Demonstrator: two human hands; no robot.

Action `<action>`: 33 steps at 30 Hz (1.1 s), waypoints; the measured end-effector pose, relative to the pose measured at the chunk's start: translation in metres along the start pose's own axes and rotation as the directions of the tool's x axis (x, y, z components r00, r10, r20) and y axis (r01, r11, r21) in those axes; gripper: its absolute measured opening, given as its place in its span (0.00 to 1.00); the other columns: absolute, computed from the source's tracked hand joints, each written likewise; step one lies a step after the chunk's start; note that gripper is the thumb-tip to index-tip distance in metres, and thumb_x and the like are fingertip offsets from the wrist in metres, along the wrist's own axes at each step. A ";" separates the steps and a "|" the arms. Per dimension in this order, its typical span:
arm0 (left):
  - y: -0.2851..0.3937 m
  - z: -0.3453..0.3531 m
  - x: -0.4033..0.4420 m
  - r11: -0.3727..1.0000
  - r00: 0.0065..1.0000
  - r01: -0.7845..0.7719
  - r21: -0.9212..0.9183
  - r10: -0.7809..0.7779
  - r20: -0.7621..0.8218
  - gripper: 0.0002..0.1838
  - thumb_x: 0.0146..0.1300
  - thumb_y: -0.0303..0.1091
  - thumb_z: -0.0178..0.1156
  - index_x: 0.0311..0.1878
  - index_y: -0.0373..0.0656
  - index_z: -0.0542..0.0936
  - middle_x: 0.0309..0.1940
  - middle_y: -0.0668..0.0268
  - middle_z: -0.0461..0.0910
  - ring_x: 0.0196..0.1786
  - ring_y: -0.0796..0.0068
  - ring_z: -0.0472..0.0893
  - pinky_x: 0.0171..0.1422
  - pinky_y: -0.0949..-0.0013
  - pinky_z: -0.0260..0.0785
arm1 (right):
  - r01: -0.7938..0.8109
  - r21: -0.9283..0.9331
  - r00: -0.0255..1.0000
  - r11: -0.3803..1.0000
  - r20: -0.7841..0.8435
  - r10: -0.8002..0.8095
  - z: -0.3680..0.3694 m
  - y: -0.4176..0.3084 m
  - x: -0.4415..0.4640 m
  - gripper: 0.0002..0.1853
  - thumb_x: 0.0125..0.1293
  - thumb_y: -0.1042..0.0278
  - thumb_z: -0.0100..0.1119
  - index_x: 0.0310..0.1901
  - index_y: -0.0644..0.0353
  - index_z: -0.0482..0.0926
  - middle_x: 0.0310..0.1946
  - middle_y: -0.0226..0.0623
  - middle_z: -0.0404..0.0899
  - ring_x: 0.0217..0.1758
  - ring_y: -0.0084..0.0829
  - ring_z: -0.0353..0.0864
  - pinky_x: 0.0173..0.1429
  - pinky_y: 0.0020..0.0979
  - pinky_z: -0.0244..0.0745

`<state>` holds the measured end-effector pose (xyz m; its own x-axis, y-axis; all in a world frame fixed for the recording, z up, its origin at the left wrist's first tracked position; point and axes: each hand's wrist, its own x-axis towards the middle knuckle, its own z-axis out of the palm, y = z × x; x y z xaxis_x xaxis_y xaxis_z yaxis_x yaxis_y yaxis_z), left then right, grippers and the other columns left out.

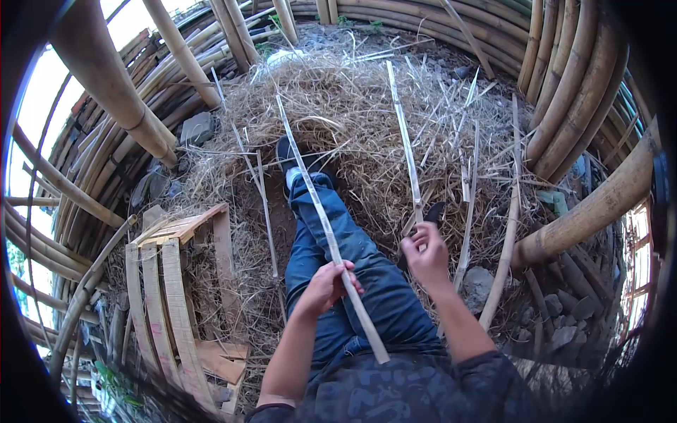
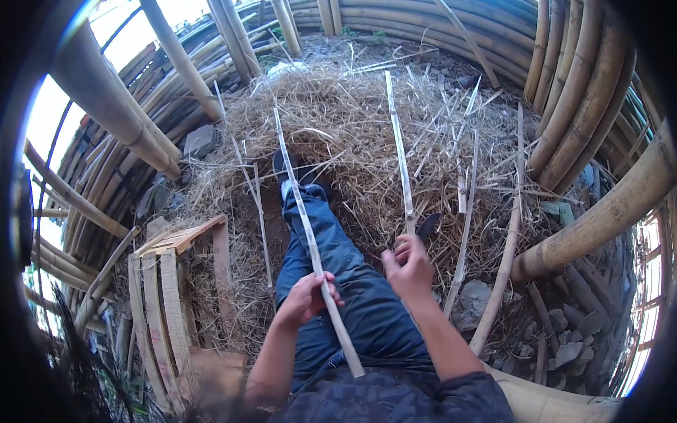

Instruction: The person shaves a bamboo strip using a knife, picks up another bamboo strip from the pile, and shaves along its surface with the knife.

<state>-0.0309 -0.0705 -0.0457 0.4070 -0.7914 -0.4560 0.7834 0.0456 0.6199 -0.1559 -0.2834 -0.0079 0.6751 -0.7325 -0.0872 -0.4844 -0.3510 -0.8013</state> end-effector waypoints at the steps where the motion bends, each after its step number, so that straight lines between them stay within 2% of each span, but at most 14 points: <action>1: 0.005 0.000 -0.009 0.999 0.998 0.045 -0.005 -0.045 -0.035 0.16 0.73 0.39 0.43 0.53 0.36 0.71 0.28 0.62 0.74 0.34 0.63 0.79 0.45 0.51 0.79 | -0.031 -0.126 0.996 0.992 -0.092 0.020 0.007 0.035 0.018 0.36 0.58 0.56 0.68 0.65 0.62 0.65 0.54 0.50 0.78 0.55 0.46 0.80 0.56 0.40 0.76; 5: -0.018 -0.020 -0.032 0.991 0.992 0.073 -0.111 -0.083 -0.091 0.23 0.76 0.47 0.42 0.65 0.42 0.66 0.22 0.69 0.63 0.25 0.72 0.70 0.32 0.61 0.74 | -0.215 -0.338 0.976 0.916 -0.101 0.191 0.044 0.157 0.043 0.47 0.51 0.51 0.74 0.68 0.62 0.60 0.52 0.56 0.78 0.55 0.54 0.79 0.62 0.45 0.72; 6: -0.024 -0.017 -0.042 0.985 0.982 0.113 -0.131 -0.131 -0.138 0.23 0.76 0.47 0.42 0.66 0.43 0.66 0.23 0.68 0.64 0.25 0.72 0.70 0.31 0.63 0.72 | -0.350 -0.199 0.924 0.915 0.086 0.373 0.038 0.143 0.041 0.48 0.49 0.49 0.74 0.66 0.64 0.60 0.58 0.59 0.74 0.62 0.55 0.74 0.69 0.45 0.66; 7: -0.034 -0.022 -0.051 0.982 0.985 0.126 -0.142 -0.140 -0.098 0.23 0.76 0.46 0.42 0.66 0.43 0.66 0.24 0.67 0.65 0.26 0.71 0.70 0.31 0.63 0.72 | -0.246 -0.183 0.967 0.952 0.015 0.253 0.049 0.154 0.040 0.35 0.54 0.59 0.73 0.60 0.65 0.67 0.44 0.54 0.81 0.46 0.47 0.84 0.53 0.42 0.80; 10: -0.062 -0.028 -0.076 0.943 0.984 0.171 -0.284 -0.178 0.002 0.22 0.75 0.46 0.45 0.64 0.41 0.66 0.25 0.66 0.68 0.27 0.71 0.72 0.35 0.63 0.72 | -0.461 0.375 0.886 0.804 0.248 0.393 0.049 0.160 0.051 0.10 0.63 0.78 0.59 0.45 0.64 0.74 0.22 0.32 0.76 0.17 0.24 0.78 0.19 0.29 0.76; 15: -0.080 -0.003 -0.107 0.874 0.971 0.140 -0.465 -0.213 -0.107 0.21 0.76 0.47 0.43 0.61 0.43 0.68 0.23 0.68 0.65 0.24 0.74 0.69 0.30 0.68 0.69 | -0.375 0.064 0.893 0.925 0.293 0.342 -0.059 0.166 0.081 0.12 0.62 0.72 0.64 0.46 0.66 0.80 0.28 0.38 0.83 0.23 0.25 0.82 0.31 0.29 0.82; 17: -0.084 -0.003 -0.115 0.760 0.983 0.176 -0.625 -0.172 0.068 0.19 0.78 0.48 0.39 0.57 0.45 0.69 0.22 0.70 0.61 0.19 0.79 0.62 0.22 0.75 0.60 | -0.352 -0.216 0.929 0.911 0.036 0.367 -0.111 0.169 0.091 0.16 0.57 0.68 0.69 0.46 0.66 0.82 0.35 0.41 0.86 0.32 0.29 0.86 0.37 0.35 0.81; 19: -0.075 0.008 -0.122 0.847 0.985 0.103 -0.521 -0.160 -0.066 0.16 0.78 0.47 0.39 0.53 0.46 0.69 0.21 0.72 0.59 0.18 0.82 0.59 0.19 0.77 0.55 | -0.304 -0.714 0.912 0.631 -0.409 -0.024 -0.136 0.111 0.061 0.19 0.59 0.63 0.68 0.49 0.63 0.81 0.40 0.49 0.84 0.48 0.42 0.83 0.54 0.40 0.76; 21: -0.062 0.023 -0.125 0.966 0.949 0.001 -0.259 -0.083 -0.306 0.13 0.79 0.46 0.39 0.44 0.49 0.68 0.19 0.75 0.55 0.15 0.86 0.52 0.14 0.81 0.46 | -0.297 -0.761 0.769 0.576 -0.549 -0.328 -0.138 0.126 0.068 0.18 0.57 0.66 0.67 0.48 0.63 0.80 0.40 0.50 0.82 0.49 0.45 0.80 0.57 0.40 0.74; 25: -0.045 0.010 -0.134 0.990 0.914 -0.037 -0.135 -0.021 -0.404 0.12 0.79 0.45 0.40 0.42 0.51 0.67 0.17 0.78 0.53 0.13 0.90 0.48 0.12 0.82 0.40 | 0.335 -0.459 0.843 0.823 -0.244 -0.479 -0.050 0.114 0.043 0.07 0.55 0.71 0.63 0.35 0.61 0.82 0.32 0.47 0.82 0.37 0.46 0.83 0.45 0.41 0.79; 26: -0.041 0.010 -0.139 0.993 0.908 -0.037 -0.113 -0.014 -0.418 0.11 0.78 0.45 0.41 0.42 0.51 0.67 0.16 0.79 0.52 0.13 0.90 0.48 0.12 0.81 0.40 | 0.420 -0.263 0.888 0.868 -0.080 -0.454 -0.021 0.115 0.031 0.08 0.56 0.67 0.62 0.36 0.59 0.83 0.31 0.46 0.82 0.37 0.46 0.83 0.44 0.42 0.79; 29: -0.036 0.003 -0.159 0.997 0.917 -0.017 -0.073 -0.014 -0.398 0.07 0.76 0.41 0.48 0.42 0.52 0.67 0.17 0.79 0.52 0.13 0.90 0.48 0.11 0.81 0.40 | 0.075 -0.265 0.959 0.961 0.284 0.003 0.042 0.137 0.016 0.13 0.55 0.58 0.65 0.36 0.58 0.83 0.35 0.45 0.85 0.39 0.44 0.85 0.45 0.40 0.80; 32: -0.038 -0.002 -0.185 0.998 0.927 0.005 -0.069 -0.031 -0.373 0.07 0.72 0.37 0.54 0.43 0.52 0.65 0.16 0.79 0.52 0.12 0.90 0.49 0.12 0.82 0.40 | -0.448 -0.158 0.748 0.880 0.473 0.465 0.106 0.242 0.032 0.22 0.53 0.46 0.69 0.30 0.63 0.85 0.29 0.43 0.86 0.35 0.37 0.87 0.45 0.37 0.79; 33: -0.040 -0.004 -0.193 0.999 0.937 0.018 -0.050 -0.034 -0.346 0.09 0.71 0.37 0.56 0.43 0.52 0.64 0.16 0.78 0.52 0.12 0.90 0.49 0.12 0.82 0.41 | -0.425 -0.218 0.727 0.879 0.496 0.475 0.114 0.259 0.031 0.27 0.51 0.42 0.70 0.30 0.65 0.86 0.27 0.42 0.86 0.32 0.37 0.86 0.46 0.36 0.79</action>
<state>-0.1392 0.0831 0.0145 0.5174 -0.5323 -0.6700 0.8131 0.0615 0.5789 -0.1975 -0.3305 -0.2855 0.5369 -0.4101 -0.7372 -0.8337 -0.1240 -0.5381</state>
